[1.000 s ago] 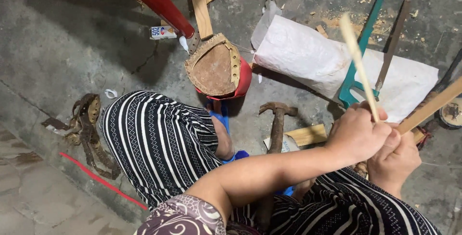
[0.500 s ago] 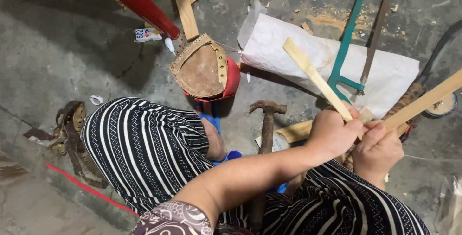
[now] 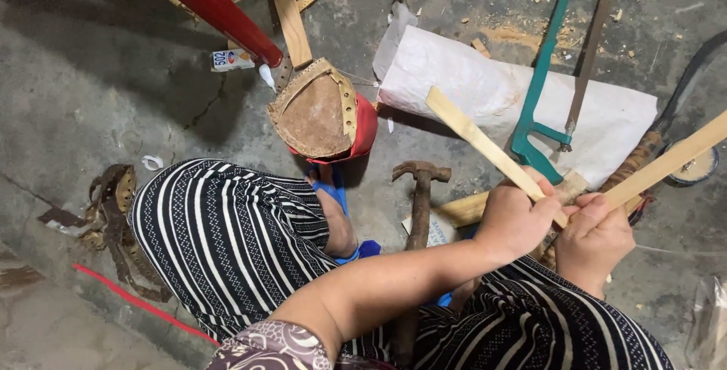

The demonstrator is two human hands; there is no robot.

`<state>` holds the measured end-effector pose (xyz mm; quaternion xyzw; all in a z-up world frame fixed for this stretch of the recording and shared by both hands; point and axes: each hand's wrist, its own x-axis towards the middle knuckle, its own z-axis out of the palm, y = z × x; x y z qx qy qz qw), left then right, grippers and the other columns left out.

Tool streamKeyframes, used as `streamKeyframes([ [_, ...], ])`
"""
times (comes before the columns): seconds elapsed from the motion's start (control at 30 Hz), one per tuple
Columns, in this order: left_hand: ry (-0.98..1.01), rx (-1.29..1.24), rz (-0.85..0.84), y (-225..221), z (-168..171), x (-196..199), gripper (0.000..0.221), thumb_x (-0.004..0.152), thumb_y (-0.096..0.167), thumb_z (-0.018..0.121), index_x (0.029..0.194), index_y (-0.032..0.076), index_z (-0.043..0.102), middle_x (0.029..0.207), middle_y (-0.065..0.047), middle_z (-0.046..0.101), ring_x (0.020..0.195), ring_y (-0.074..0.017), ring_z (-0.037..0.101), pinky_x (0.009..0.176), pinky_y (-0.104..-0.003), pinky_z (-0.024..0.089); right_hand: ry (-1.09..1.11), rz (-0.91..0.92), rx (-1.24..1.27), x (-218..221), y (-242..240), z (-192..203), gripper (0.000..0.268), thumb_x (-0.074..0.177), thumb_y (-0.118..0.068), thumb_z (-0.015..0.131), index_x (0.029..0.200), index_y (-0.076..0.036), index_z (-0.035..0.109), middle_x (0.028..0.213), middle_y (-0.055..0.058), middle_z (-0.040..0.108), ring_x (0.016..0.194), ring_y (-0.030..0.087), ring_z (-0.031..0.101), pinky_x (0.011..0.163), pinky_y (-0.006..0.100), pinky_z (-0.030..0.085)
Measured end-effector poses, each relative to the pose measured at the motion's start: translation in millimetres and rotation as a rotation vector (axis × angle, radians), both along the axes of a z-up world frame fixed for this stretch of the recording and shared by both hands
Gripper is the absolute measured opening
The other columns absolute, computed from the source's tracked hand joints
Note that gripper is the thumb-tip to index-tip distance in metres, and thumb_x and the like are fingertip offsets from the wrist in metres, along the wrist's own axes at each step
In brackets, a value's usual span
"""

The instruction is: Repairing or assembling the base of a percussion instrument by stretching a skin over a wooden frame and securing it with nails and wooden strips.

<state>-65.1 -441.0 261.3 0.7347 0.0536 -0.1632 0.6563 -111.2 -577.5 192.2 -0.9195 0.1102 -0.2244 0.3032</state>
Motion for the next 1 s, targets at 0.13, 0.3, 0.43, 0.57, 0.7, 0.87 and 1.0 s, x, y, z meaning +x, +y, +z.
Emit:
streamKeyframes([
  [0.13, 0.102, -0.040, -0.023, 5, 11, 1, 0.011, 0.095, 0.014, 0.059, 0.093, 0.003, 0.059, 0.078, -0.011, 0.065, 0.062, -0.0230, 0.060, 0.056, -0.034, 0.050, 0.022, -0.030, -0.059, -5, -15, -30, 0.032, 0.121, -0.003, 0.050, 0.100, 0.007, 0.072, 0.082, 0.016, 0.070, 0.065, 0.031, 0.063, 0.067, 0.041, 0.051],
  [0.3, 0.107, -0.074, -0.014, -18, -29, -5, 0.022, 0.082, 0.031, 0.073, 0.089, 0.010, 0.072, 0.089, -0.022, 0.073, 0.096, -0.0358, 0.073, 0.085, -0.050, 0.052, -0.336, -0.163, -1.041, 5, -86, -160, 0.043, 0.108, -0.040, 0.057, 0.122, -0.002, 0.068, 0.089, 0.015, 0.065, 0.071, 0.030, 0.063, 0.067, 0.039, 0.055],
  [0.43, 0.157, -0.019, -0.033, -28, -37, -1, 0.026, 0.080, 0.022, 0.072, 0.098, 0.003, 0.069, 0.094, -0.026, 0.071, 0.095, -0.0367, 0.070, 0.082, -0.046, 0.055, -0.032, 0.078, -0.221, 10, -35, -39, 0.038, 0.112, -0.026, 0.036, 0.100, 0.000, 0.062, 0.073, 0.029, 0.059, 0.069, 0.052, 0.060, 0.062, 0.059, 0.045],
  [0.57, 0.363, 0.123, -0.057, -32, -14, 16, 0.037, 0.085, 0.024, 0.061, 0.108, -0.001, 0.077, 0.105, -0.025, 0.076, 0.098, -0.0329, 0.076, 0.089, -0.049, 0.058, 0.343, 0.029, 0.049, 10, -33, -48, 0.028, 0.102, -0.050, 0.051, 0.115, -0.029, 0.064, 0.086, 0.007, 0.073, 0.085, 0.033, 0.073, 0.079, 0.047, 0.057],
  [0.7, 0.280, 0.236, -0.105, -26, -21, 26, 0.044, 0.088, 0.028, 0.056, 0.117, 0.001, 0.076, 0.123, -0.027, 0.070, 0.126, -0.0395, 0.061, 0.107, -0.051, 0.045, 0.223, 0.173, 0.060, 10, -33, 0, 0.045, 0.087, -0.039, 0.075, 0.127, -0.023, 0.063, 0.104, 0.002, 0.069, 0.100, 0.027, 0.071, 0.085, 0.040, 0.058],
  [0.87, 0.197, 0.193, 0.117, -23, -19, 29, 0.035, 0.085, 0.019, 0.064, 0.110, -0.003, 0.073, 0.098, -0.027, 0.074, 0.090, -0.0260, 0.073, 0.082, -0.046, 0.057, 0.167, 0.313, 0.191, 3, -32, 8, 0.030, 0.098, -0.049, 0.060, 0.114, -0.025, 0.069, 0.094, 0.000, 0.069, 0.093, 0.025, 0.073, 0.083, 0.037, 0.059],
  [1.0, 0.303, 0.183, 0.065, -30, -35, 30, 0.041, 0.084, 0.023, 0.068, 0.117, -0.001, 0.071, 0.100, -0.025, 0.075, 0.088, -0.0252, 0.073, 0.079, -0.045, 0.059, 0.081, 0.345, 0.285, 3, -36, 20, 0.023, 0.101, -0.038, 0.061, 0.112, -0.020, 0.071, 0.089, 0.005, 0.068, 0.088, 0.030, 0.073, 0.078, 0.039, 0.059],
])
